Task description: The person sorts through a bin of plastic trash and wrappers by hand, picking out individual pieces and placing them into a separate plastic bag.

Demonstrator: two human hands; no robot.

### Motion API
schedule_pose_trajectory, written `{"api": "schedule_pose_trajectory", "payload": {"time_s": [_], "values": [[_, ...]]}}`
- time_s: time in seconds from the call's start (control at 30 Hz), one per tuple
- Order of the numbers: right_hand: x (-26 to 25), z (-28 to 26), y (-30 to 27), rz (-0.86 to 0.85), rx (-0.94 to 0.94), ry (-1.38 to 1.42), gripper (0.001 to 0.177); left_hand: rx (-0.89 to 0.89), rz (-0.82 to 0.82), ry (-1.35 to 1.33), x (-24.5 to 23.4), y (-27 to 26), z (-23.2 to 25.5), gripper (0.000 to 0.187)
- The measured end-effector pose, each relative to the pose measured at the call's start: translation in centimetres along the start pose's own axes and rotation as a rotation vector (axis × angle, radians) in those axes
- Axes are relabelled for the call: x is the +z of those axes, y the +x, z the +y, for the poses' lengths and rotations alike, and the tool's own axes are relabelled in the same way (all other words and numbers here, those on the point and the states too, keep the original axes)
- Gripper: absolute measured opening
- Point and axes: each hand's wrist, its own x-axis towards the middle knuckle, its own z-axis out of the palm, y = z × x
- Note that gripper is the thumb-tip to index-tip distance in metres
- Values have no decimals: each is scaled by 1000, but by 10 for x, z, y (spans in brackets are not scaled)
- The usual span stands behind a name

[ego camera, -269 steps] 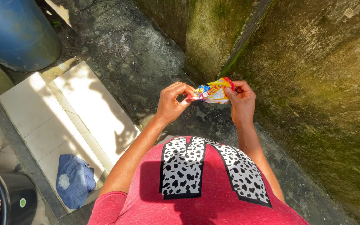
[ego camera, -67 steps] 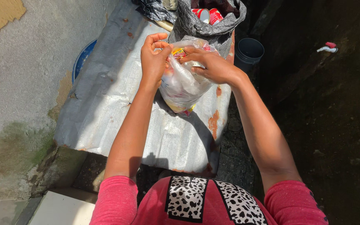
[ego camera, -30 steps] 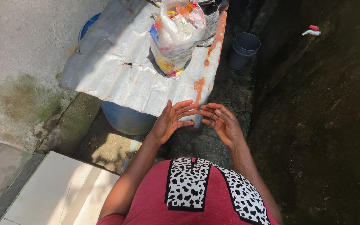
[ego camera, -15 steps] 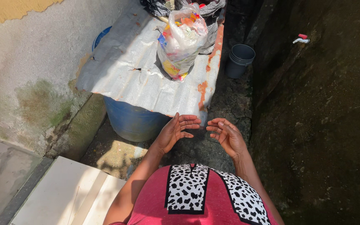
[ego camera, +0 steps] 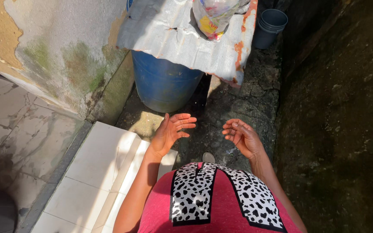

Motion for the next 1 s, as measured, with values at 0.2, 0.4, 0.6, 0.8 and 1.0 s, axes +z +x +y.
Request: {"api": "schedule_pose_trajectory", "payload": {"time_s": [0.2, 0.4, 0.6, 0.8, 1.0], "values": [[19, 24, -82, 117, 19, 1, 21, -119, -43, -14, 17, -58, -19, 73], [34, 33, -135, 135, -23, -7, 19, -152, -134, -32, 32, -91, -33, 63], [45, 39, -178, 138, -53, -15, 20, -112, -190, -40, 56, -112, -43, 63], [45, 53, -243, 150, -100, -16, 18, -173, -193, 0, 90, -149, -63, 61], [25, 75, -341, 185, -87, 9, 19, -232, -214, 18, 147, -203, -108, 55]]}}
